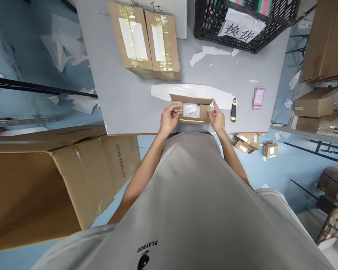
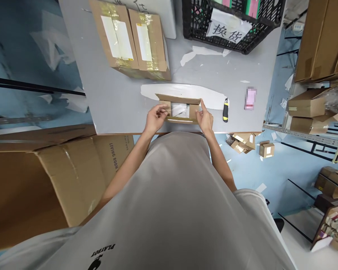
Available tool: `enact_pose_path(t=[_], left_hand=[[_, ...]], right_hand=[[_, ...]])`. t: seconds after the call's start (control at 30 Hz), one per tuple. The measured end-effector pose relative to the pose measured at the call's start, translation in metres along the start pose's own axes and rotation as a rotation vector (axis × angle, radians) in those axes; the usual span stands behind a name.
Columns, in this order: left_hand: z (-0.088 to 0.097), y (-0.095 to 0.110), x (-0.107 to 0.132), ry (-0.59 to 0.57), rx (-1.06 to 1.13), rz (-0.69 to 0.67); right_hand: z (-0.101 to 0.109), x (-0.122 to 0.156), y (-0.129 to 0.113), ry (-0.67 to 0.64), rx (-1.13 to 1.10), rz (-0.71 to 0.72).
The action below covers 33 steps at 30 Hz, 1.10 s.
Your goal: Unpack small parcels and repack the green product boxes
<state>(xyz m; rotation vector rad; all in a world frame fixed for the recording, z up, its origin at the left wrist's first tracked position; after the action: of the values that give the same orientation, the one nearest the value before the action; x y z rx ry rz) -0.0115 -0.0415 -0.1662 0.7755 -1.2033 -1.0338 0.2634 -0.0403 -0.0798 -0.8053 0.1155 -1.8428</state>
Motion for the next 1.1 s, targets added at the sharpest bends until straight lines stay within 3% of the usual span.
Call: enact_pose_path(t=[0.17,0.3,0.53,0.63,0.73,0.83,0.93,1.1], left_hand=[[0.014,0.008,0.016,-0.055,-0.297,-0.178],[0.023,0.014,0.027,-0.162,-0.42,-0.268],[-0.002,0.01,0.034,-0.307,-0.487,-0.276],[-0.012,0.012,0.034,-0.39,-0.577,-0.248],[-0.015,0.021,0.035,-0.48,-0.708,-0.251],[-0.014,0.034,0.039,-0.473,-0.784,-0.253],[-0.005,0.045,0.045,-0.442,-0.809,-0.267],[0.028,0.048,0.055,-0.327,-0.831,-0.214]], right_hand=[[-0.004,0.002,-0.001,-0.049,0.052,0.015],[-0.01,0.002,-0.003,0.009,0.049,0.008],[-0.017,-0.033,0.004,0.139,-0.006,-0.096],[-0.025,-0.047,0.004,0.147,0.017,-0.033],[-0.039,-0.048,-0.001,0.143,0.068,0.118],[-0.057,-0.041,-0.009,0.099,0.188,0.243],[-0.066,-0.033,-0.008,0.049,0.262,0.275],[-0.044,-0.015,0.016,0.139,0.152,0.338]])
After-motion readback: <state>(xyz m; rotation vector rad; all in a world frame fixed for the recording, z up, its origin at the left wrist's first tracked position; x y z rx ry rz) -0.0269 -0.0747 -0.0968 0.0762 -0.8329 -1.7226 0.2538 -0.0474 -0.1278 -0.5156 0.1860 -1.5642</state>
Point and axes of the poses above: each hand's wrist, its own x-axis away from the middle knuckle, its own z-axis out of the back of the hand, y = z × x, the point moved 2 cm from there along -x, towards the middle knuckle, and after that the axes turned 4 degrees about x, right-handed, at the moved point
